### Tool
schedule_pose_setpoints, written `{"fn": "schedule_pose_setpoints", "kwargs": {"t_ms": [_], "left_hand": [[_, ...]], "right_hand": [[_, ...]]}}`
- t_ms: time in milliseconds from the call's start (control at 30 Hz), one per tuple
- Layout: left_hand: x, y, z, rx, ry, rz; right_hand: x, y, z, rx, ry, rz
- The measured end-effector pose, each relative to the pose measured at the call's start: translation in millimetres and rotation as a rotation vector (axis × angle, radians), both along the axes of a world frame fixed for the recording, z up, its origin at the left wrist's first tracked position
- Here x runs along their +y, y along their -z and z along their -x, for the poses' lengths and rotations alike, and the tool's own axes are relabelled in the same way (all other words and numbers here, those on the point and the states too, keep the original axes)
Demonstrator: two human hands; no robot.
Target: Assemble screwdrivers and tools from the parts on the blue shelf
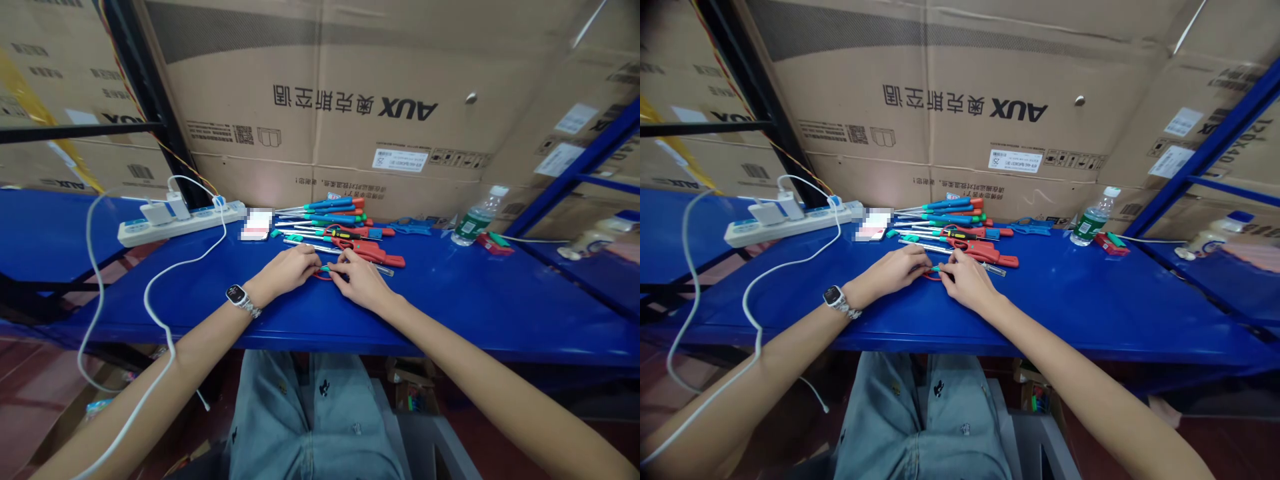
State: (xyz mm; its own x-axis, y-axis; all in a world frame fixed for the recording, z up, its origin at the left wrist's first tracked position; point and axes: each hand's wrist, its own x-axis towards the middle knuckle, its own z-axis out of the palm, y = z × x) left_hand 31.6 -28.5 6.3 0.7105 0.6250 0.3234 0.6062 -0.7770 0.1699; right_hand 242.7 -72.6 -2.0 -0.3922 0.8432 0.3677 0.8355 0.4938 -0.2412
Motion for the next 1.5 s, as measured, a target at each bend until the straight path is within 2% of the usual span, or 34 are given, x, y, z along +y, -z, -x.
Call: {"fn": "schedule_pose_setpoints", "kwargs": {"t_ms": [233,400,733,1000,1200,1333,1500], "left_hand": [[1,-0.8,0,-0.072,-0.022,0.041],[3,-1.1,5,-0.076,0.069,0.092],[-6,-1.8,16,0.074,0.148,-0.064],[-26,-1.0,21,0.208,0.045,-0.214],[-12,5.9,26,0.197,0.051,-0.244],[-1,8.1,30,0.133,0.127,-0.157],[13,9.9,31,0.077,0.179,-0.105]], "right_hand": [[0,1.3,2,0.032,0.021,0.019],[1,-0.1,3,0.017,0.056,0.045],[1,0.9,4,0.009,0.069,0.061],[0,-2.6,7,0.002,0.131,0.091],[-3,-7.7,7,-0.043,0.169,0.065],[-3,-8.3,4,-0.064,0.103,-0.022],[-1,-2.5,2,-0.056,0.035,-0.044]]}}
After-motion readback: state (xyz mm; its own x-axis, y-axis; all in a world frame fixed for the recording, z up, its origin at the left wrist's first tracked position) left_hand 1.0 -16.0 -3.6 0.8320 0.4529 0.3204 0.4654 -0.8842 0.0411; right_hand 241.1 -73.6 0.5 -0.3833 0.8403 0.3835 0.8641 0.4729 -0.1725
